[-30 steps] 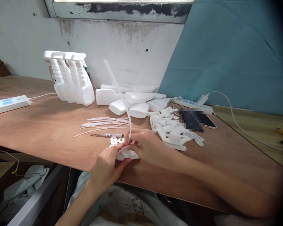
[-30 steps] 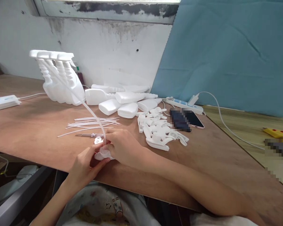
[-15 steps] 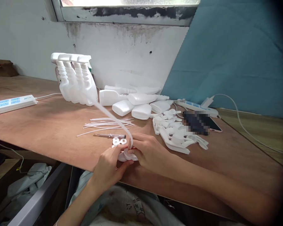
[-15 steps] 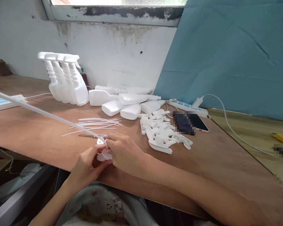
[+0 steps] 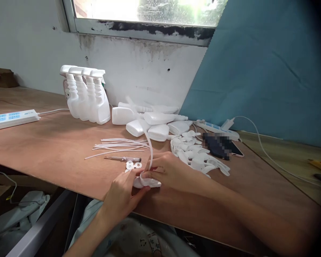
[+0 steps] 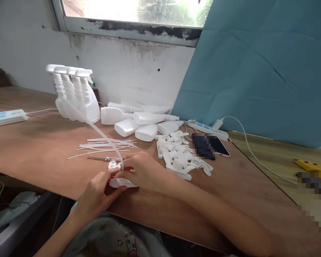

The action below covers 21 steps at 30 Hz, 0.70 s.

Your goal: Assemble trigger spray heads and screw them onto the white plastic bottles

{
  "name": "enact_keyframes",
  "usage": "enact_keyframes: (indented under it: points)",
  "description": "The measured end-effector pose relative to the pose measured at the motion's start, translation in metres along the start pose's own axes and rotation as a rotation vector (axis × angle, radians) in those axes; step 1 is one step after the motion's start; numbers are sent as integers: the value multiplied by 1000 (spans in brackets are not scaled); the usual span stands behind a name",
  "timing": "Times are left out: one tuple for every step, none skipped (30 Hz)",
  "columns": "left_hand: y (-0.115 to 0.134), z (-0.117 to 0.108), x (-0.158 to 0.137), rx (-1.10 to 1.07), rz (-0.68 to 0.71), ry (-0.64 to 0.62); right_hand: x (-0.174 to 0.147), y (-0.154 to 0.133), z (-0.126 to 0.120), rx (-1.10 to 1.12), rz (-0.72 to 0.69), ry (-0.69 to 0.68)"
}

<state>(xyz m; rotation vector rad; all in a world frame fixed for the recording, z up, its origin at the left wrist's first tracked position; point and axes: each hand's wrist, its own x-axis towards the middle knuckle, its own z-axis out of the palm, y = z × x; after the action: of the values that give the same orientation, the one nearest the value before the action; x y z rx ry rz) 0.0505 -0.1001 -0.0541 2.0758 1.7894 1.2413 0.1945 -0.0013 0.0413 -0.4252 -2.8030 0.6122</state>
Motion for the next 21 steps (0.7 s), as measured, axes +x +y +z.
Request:
enact_keyframes:
  points:
    - [0,0,0,9,4,8,0,-1,2,-8,1,13]
    - [0,1,0,13,7,14,-1,-2,4,-20,-1,27]
    - [0,1,0,15,12,17,-1,-3,6,-39,-5,44]
    - [0,1,0,13,17,21,-2,-4,8,-63,-14,67]
    - [1,0,0,10,25,25,-3,-5,10,-88,-23,86]
    - [1,0,0,7,33,27,-4,-6,11,-108,-31,97]
    - [1,0,0,3,39,28,-5,-6,11,-120,-36,98]
    - [1,0,1,1,40,29,-4,-5,11,-118,-38,91]
    - [1,0,1,0,40,34,-4,-4,9,-101,-37,72]
    - [1,0,1,-1,36,40,-2,-2,7,-72,-30,44]
    - [0,0,1,-2,29,47,0,1,4,-35,-14,17]
    - [0,0,1,-7,16,52,2,4,1,8,9,-1]
    - [-1,0,1,-17,-3,60,5,7,-1,56,40,-4]
    - [-1,0,1,-38,-36,65,8,10,-3,110,74,10]
    - [0,-1,2,-71,-87,72,12,12,-4,170,108,37]
    - [0,-1,3,-118,-147,83,15,14,-5,238,137,75]
    - [1,-3,4,-173,-200,104,18,16,-5,312,158,116]
    - [3,-6,7,-231,-241,127,21,17,-6,387,168,157]
    - [4,-10,10,-286,-265,149,24,18,-7,452,170,197]
    - [6,-15,15,-329,-266,171,27,18,-8,508,170,234]
    - [8,-21,22,-360,-258,181,31,17,-11,553,168,275]
